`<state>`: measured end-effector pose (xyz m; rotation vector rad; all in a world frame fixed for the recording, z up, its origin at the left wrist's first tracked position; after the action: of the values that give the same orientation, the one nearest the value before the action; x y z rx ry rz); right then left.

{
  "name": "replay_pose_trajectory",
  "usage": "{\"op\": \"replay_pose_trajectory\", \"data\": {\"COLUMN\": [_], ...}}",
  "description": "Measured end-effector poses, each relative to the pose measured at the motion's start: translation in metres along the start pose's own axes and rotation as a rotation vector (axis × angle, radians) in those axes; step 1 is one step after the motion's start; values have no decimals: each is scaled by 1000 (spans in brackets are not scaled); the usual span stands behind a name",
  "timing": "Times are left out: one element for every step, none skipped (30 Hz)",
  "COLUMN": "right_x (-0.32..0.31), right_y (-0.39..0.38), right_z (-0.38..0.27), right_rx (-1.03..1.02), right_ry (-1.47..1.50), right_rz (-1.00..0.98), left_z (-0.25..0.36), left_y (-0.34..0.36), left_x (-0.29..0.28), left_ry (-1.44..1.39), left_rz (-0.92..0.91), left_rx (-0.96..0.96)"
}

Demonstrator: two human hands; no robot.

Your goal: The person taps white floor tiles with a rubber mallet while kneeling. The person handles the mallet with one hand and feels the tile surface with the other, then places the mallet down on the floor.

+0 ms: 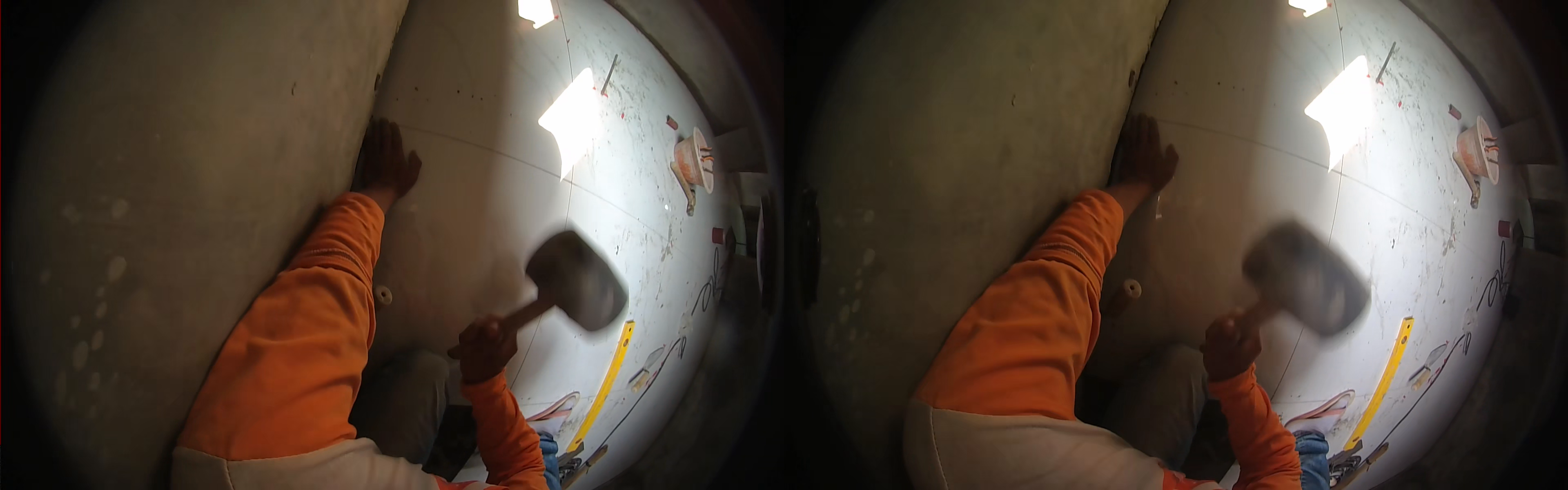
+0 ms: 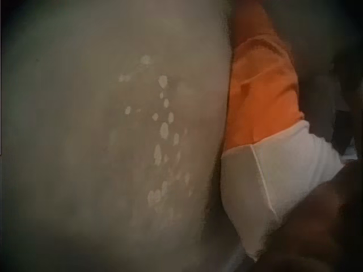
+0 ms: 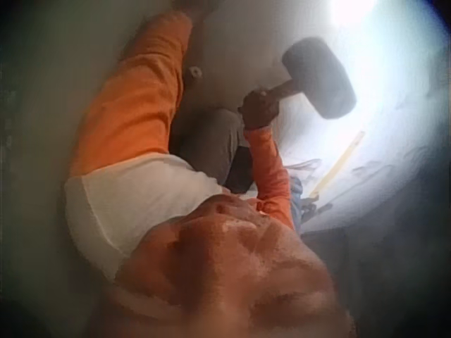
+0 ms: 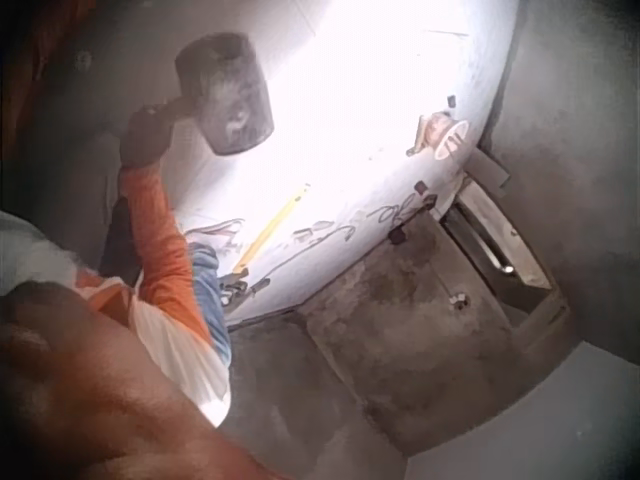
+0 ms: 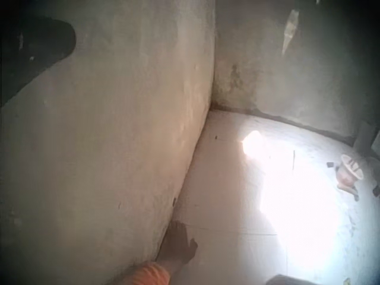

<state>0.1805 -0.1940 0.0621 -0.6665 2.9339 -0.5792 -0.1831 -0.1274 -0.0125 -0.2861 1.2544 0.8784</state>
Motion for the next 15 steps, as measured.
{"op": "replay_pose_trajectory", "data": {"right_x": [5, 11, 21, 25, 25, 25, 28, 28, 30, 24, 24, 18, 14, 9, 3], "right_y": [-1, -7, -12, -14, -14, -14, -14, -14, -15, -13, -10, -8, -10, -7, -10], "right_z": [-8, -18, -24, -28, -27, -30, -27, -34, -42, -41, -29, -18, -10, -10, -10], "right_rx": [-187, -367, -553, -540, -387, -344, -244, -352, -559, -522, -343, -177, -108, -204, -314], "right_ry": [-324, -654, -982, -990, -955, -910, -925, -792, -650, -655, -942, -1245, -1205, -1050, -950], "right_rz": [-74, -145, -212, -205, -173, -106, -165, -90, -85, 16, -139, -215, -271, -149, -57], "left_z": [-1, -2, 0, -2, -2, 0, -2, -2, -1, -1, -2, -1, -2, -3, -3], "left_y": [-1, 0, -1, 1, 0, 0, -1, -1, 0, 0, 1, 1, 2, 2, 2], "left_x": [4, 5, 3, 7, 8, 4, 8, 10, 7, 11, 12, 10, 16, 16, 14], "left_ry": [7, 24, 40, 31, 36, 42, 44, 50, 48, 37, 48, 55, 52, 55, 26], "left_rz": [-75, -80, 4, -89, -95, 11, -95, -119, -10, -84, -68, 28, -80, -64, 12], "left_rx": [-31, -28, 10, -18, -10, 14, -27, -24, 13, 2, 0, 34, 28, 32, 48]}}
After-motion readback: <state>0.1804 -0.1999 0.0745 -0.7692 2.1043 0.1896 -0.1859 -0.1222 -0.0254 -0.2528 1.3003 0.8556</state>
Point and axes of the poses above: each hand's wrist, its own y-axis towards the middle knuckle, its own x-axis out of the palm, z = x × y, the point moved 4 cm from there along y, towards the middle knuckle, and after that the axes turned 8 degrees about -x, right-handed, at the moved point
